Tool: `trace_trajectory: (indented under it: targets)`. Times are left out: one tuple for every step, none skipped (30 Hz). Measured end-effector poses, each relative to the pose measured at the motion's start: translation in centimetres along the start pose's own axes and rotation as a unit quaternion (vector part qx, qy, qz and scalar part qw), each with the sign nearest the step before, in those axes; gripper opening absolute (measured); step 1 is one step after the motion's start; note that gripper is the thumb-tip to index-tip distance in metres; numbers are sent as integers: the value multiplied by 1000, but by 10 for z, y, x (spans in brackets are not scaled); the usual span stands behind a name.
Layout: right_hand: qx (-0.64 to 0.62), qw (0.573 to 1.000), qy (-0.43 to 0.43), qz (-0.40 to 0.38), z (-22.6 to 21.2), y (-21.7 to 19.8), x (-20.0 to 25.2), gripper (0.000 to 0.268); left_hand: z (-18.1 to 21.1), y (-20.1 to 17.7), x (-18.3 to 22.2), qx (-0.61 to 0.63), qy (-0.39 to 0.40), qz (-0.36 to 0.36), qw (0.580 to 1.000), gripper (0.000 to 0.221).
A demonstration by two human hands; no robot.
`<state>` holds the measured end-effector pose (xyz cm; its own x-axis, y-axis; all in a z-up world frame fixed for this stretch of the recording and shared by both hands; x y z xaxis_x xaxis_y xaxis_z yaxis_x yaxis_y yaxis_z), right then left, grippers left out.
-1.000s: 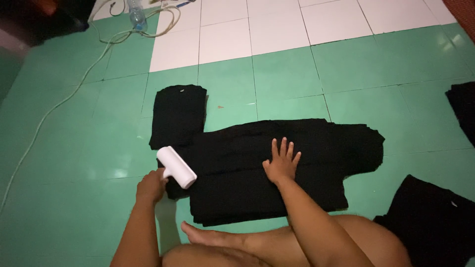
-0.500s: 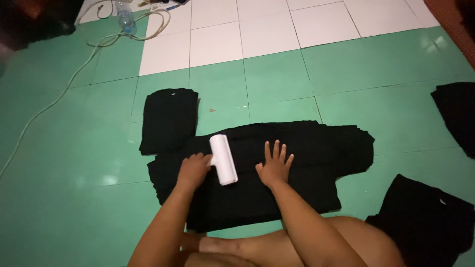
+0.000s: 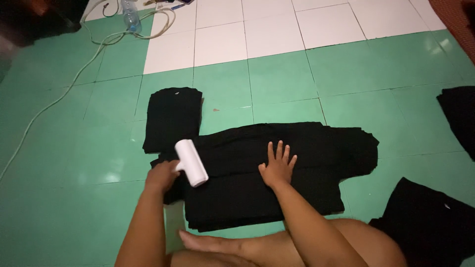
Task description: Using a lint roller to clean black t-shirts and then folding them on the floor.
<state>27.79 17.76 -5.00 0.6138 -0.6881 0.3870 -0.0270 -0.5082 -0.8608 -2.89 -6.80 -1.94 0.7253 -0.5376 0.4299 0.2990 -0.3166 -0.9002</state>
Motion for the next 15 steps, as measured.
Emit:
trace_trajectory:
  targets:
    - [-1,1000,-1,0,-1,-1,1,83,-18,10,-4,-1,0,1,1000,41]
    - [-12,1000,2,2,-2,-3,2,82,-38,20,-9,-15,-37,-4,999,44]
    - [-23,1000,5,3,-2,-4,3,82,-58,30,-15,-30,-73,-9,997,47]
    - [-24,1000,5,3,-3,-6,5,82,-69,38,-13,-31,-73,-8,997,47]
    - [-27,1000,1,7,-4,-8,6,81,-82,43,-11,10,-98,20,995,46]
    - [-30,1000,-3,10,-6,-9,8,80,-95,49,-8,50,-123,47,990,44]
    - [-31,999,-2,9,-5,-7,7,80,-92,46,-2,49,-123,47,990,44]
    - [-25,1000,2,4,-4,-6,6,81,-88,41,5,28,-117,60,991,44]
    - [-18,1000,6,-2,-4,-4,4,82,-84,37,10,7,-110,72,991,44]
    - [-19,1000,6,-3,-5,-5,4,82,-67,21,18,6,-110,72,991,44]
    - [-12,1000,7,-2,-5,-5,5,81,-47,3,25,24,-77,88,993,45]
    - [-3,1000,8,-2,-5,-6,6,80,-26,-12,33,44,-43,103,993,45]
    - [-2,1000,8,-4,-7,-6,8,80,-12,-14,28,44,-43,101,993,45]
    - [-5,1000,10,-1,-8,-9,9,79,7,-19,23,37,6,135,990,43]
    - [-7,1000,12,1,-9,-12,10,78,26,-25,19,30,54,169,984,41]
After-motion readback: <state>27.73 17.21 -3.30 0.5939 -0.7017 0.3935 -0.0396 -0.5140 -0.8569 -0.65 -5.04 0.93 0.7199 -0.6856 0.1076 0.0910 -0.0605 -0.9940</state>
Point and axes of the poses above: each hand's wrist, its own x-axis away from the middle knuckle, its own y-axis out of the palm, z = x × y, the point moved 4 cm from there along -x, towards the middle knuckle, and after that the axes turned 6 degrees about -y, right-handed, at the moved point
